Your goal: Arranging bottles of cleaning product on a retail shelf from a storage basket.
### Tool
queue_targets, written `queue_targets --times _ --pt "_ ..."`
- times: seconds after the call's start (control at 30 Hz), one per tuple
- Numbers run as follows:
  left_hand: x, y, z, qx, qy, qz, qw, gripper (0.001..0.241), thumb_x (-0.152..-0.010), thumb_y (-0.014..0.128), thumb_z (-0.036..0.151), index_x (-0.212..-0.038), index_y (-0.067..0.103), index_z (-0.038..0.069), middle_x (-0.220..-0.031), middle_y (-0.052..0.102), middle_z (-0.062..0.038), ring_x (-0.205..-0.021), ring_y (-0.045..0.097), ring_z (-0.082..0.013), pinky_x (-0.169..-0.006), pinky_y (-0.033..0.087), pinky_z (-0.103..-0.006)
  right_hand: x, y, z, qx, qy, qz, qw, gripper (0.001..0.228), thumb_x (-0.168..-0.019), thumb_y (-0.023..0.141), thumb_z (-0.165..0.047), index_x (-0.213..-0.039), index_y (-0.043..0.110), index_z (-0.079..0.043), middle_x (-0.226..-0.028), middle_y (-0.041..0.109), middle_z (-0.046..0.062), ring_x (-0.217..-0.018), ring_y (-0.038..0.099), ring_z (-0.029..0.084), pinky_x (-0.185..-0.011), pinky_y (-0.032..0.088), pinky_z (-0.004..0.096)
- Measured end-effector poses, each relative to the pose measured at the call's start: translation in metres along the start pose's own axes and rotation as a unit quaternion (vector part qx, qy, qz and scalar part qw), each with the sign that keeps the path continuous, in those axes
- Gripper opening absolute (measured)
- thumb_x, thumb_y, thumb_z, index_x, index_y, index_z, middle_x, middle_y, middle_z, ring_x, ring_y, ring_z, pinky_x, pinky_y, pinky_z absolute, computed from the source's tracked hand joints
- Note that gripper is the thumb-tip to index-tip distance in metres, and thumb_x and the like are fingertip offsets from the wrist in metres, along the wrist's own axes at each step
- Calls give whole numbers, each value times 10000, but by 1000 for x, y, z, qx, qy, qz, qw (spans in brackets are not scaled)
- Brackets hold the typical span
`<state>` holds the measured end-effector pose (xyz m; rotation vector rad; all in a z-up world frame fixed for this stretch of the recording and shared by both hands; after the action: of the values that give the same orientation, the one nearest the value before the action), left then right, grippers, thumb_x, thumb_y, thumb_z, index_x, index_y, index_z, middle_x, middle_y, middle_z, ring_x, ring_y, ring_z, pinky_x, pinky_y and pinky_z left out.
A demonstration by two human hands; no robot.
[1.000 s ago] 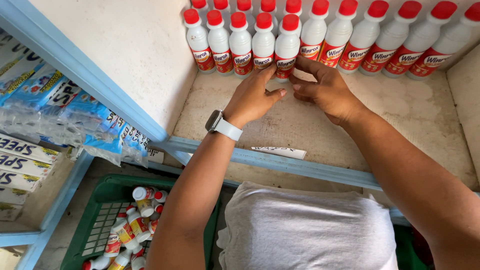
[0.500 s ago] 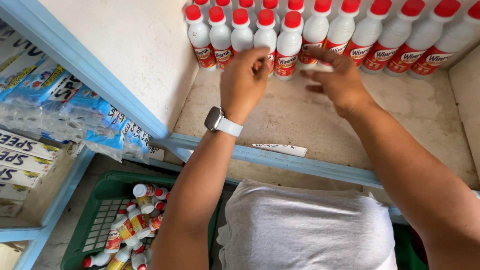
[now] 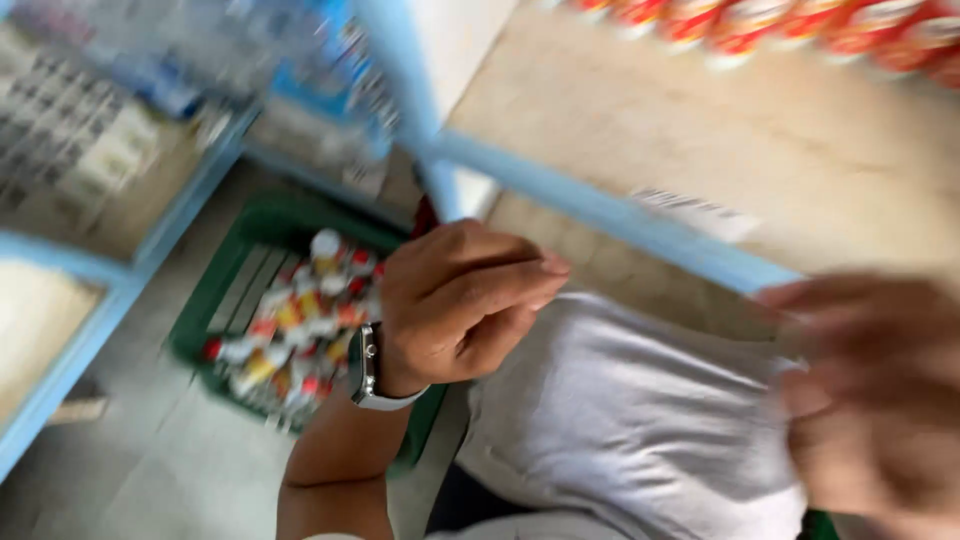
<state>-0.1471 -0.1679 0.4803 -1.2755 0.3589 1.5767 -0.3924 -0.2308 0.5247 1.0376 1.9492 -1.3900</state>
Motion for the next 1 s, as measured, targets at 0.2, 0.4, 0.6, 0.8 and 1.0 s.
queue_targets --times 0.2,0.4,0.6,0.8,1.0 --pt "199 -54 -38 -87 -272 55 957 183 -984 694 22 -1160 708 66 -1029 716 -91 -841 709 -194 -725 565 -275 77 210 -25 -124 36 -226 966 270 -846 814 -124 -1096 712 -133 -1068 697 62 -901 717 244 -661 553 380" --pt "454 -57 -101 -147 -578 48 801 226 -930 704 163 -1134 738 73 -997 767 -103 -835 748 -209 -737 585 -332 147 350 -13 -157 127 -402 893 345 -862 746 -245 -1193 705 -157 -1200 668 62 -1051 665 320 -827 552 441" --pt "562 -13 -149 -130 -646 -56 750 347 -886 731 213 -1211 706 95 -1111 731 -157 -1030 704 -325 -893 564 -432 165 371 -6 -134 195 -456 858 361 -901 693 -263 -1249 679 -168 -1250 652 55 -1061 665 318 -861 551 449" --pt "540 7 -202 -246 -645 -118 714 581 -804 787 291 -1335 600 145 -1300 628 -221 -1161 615 -426 -981 512 -499 167 368 -2 -96 192 -430 877 347 -904 694 -279 -1231 685 -162 -1209 664 64 -1035 660 333 -856 547 448" --pt "572 26 -234 -238 -689 -213 651 718 -863 732 307 -1480 419 114 -1248 628 -277 -1071 653 -463 -905 545 -534 171 369 -1 -54 175 -434 882 337 -886 702 -286 -1201 698 -167 -1154 675 64 -998 666 335 -847 545 455"
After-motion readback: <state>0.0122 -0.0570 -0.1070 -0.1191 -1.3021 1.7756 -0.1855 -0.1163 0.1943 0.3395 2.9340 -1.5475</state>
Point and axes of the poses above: each hand's wrist, its own x-axis away from the middle knuckle, its own y-axis out of the palm, z = x × y, the point moved 6 cm from there along -x, towards the middle knuckle
